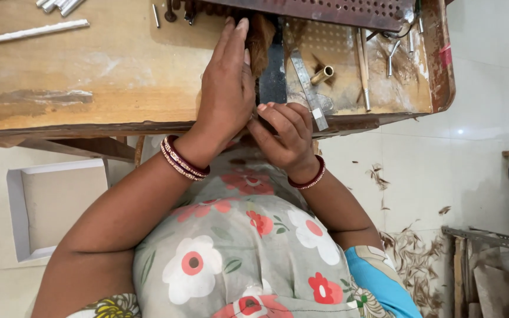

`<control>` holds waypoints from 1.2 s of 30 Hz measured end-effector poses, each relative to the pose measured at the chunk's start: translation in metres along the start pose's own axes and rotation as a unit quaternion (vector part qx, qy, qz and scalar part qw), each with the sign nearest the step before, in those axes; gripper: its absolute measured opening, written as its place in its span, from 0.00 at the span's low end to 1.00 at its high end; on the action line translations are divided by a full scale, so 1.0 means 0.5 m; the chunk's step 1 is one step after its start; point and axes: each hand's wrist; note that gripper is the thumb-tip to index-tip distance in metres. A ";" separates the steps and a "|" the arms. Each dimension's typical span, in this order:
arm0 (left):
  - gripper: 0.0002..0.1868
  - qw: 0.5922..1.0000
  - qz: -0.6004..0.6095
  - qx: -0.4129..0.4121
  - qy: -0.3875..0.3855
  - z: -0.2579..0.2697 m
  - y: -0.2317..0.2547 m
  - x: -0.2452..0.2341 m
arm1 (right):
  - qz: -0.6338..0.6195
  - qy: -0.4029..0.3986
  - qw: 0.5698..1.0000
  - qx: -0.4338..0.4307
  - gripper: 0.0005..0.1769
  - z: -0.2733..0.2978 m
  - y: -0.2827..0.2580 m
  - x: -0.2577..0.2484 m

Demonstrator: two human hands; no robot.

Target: The recorder is seen assembling brushes by inserting bundles of hair into metal tubes and securing them.

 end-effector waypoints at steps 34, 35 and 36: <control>0.27 0.998 -0.033 0.034 -0.038 -0.013 0.013 -0.007 | -0.097 -0.084 0.955 0.267 0.19 -0.070 -0.032 -0.046; 0.26 0.998 -0.038 0.032 -0.038 -0.013 0.010 -0.005 | -0.102 -0.086 0.954 0.270 0.21 -0.068 -0.030 -0.046; 0.25 0.998 -0.044 0.030 -0.038 -0.012 0.007 -0.002 | -0.108 -0.089 0.952 0.273 0.23 -0.066 -0.029 -0.046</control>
Point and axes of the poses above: each hand's wrist, its own z-axis away from the middle knuckle, its own x-axis out of the palm, y = z × x, and after that the axes turned 9 degrees about x, right-handed
